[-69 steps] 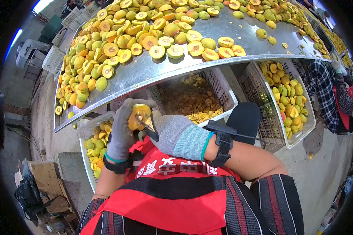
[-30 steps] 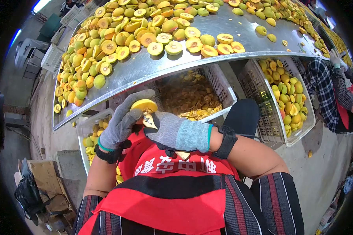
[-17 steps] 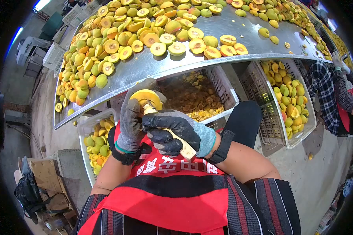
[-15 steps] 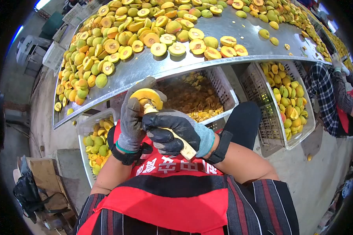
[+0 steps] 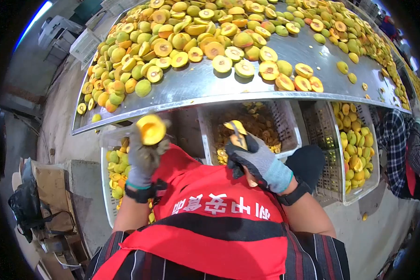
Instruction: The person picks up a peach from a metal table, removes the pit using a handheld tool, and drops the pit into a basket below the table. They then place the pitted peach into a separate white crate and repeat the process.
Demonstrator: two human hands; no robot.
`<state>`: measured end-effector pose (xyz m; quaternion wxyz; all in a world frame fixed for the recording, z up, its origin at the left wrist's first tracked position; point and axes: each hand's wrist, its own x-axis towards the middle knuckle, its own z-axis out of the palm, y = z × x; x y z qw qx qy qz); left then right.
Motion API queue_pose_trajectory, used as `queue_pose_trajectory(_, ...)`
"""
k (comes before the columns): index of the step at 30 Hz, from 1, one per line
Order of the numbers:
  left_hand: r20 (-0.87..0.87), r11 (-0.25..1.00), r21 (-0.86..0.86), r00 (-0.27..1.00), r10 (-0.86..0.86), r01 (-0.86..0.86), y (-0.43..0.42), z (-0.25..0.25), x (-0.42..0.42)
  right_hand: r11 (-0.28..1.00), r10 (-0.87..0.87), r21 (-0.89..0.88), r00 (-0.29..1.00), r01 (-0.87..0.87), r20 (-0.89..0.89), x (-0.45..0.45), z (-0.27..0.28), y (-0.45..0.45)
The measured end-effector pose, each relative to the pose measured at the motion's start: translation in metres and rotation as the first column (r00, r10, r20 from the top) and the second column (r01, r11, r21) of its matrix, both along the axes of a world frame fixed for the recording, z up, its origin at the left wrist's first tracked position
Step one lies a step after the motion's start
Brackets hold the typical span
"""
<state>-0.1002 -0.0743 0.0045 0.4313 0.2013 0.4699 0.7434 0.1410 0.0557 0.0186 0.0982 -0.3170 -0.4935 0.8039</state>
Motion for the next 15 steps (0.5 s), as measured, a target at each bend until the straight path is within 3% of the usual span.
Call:
queue_pose_trajectory(2, -0.060, 0.990, -0.087, 0.993, 0.103, -0.108, -0.043, -0.001, -0.035, 0.994, -0.022, 0.104, 0.999, 0.019, 0.034, 0.005, -0.015, 0.003)
queue_pose_trajectory(3, -0.171, 0.984, -0.167, 0.985, 0.031, -0.060, -0.074, -0.005, -0.061, 0.991, -0.018, 0.137, 0.996, 0.006, 0.090, 0.007, -0.016, 0.003)
queue_pose_trajectory(4, -0.535, 0.911, -0.311, 0.842, 0.067, -0.271, -0.101, -0.007, -0.072, 0.991, -0.011, 0.135, 0.996, 0.000, 0.083, 0.010, -0.021, 0.005)
queue_pose_trajectory(5, -0.656, 0.847, -0.433, 0.752, -0.061, -0.309, -0.119, -0.002, -0.094, 0.996, 0.029, 0.085, 0.992, -0.040, 0.122, 0.013, -0.027, 0.008)
queue_pose_trajectory(6, -0.737, 0.642, -0.650, 0.542, -0.403, -0.407, -0.137, 0.004, -0.111, 0.997, 0.071, 0.032, 0.984, -0.077, 0.161, 0.013, -0.031, 0.008)
queue_pose_trajectory(8, -0.715, 0.468, -0.651, 0.276, -0.642, -0.598, -0.131, 0.032, -0.118, 0.998, 0.038, -0.063, 0.988, -0.029, 0.152, 0.006, -0.029, 0.004)
queue_pose_trajectory(10, -0.836, 0.626, -0.549, 0.338, -0.433, -0.554, -0.094, 0.040, -0.144, 0.997, 0.018, 0.072, 0.971, -0.036, 0.238, -0.003, -0.032, -0.003)
queue_pose_trajectory(11, -0.866, 0.685, -0.501, 0.297, -0.403, -0.529, -0.067, 0.042, -0.154, 0.946, 0.041, 0.299, 0.960, -0.127, 0.277, -0.005, -0.040, -0.005)
queue_pose_trajectory(12, -0.895, 0.743, -0.447, 0.257, -0.365, -0.498, -0.035, 0.044, -0.160, 0.944, 0.033, 0.306, 0.960, -0.121, 0.278, -0.006, -0.040, -0.006)
queue_pose_trajectory(14, -0.870, 0.696, -0.467, 0.141, -0.472, -0.545, 0.029, 0.038, -0.170, 0.993, -0.098, -0.044, 0.979, 0.108, 0.176, -0.009, -0.036, -0.009)
queue_pose_trajectory(15, -0.842, 0.669, -0.506, 0.143, -0.520, -0.544, 0.060, 0.029, -0.176, 0.983, -0.134, 0.145, 0.979, 0.112, 0.152, -0.010, -0.036, -0.014)
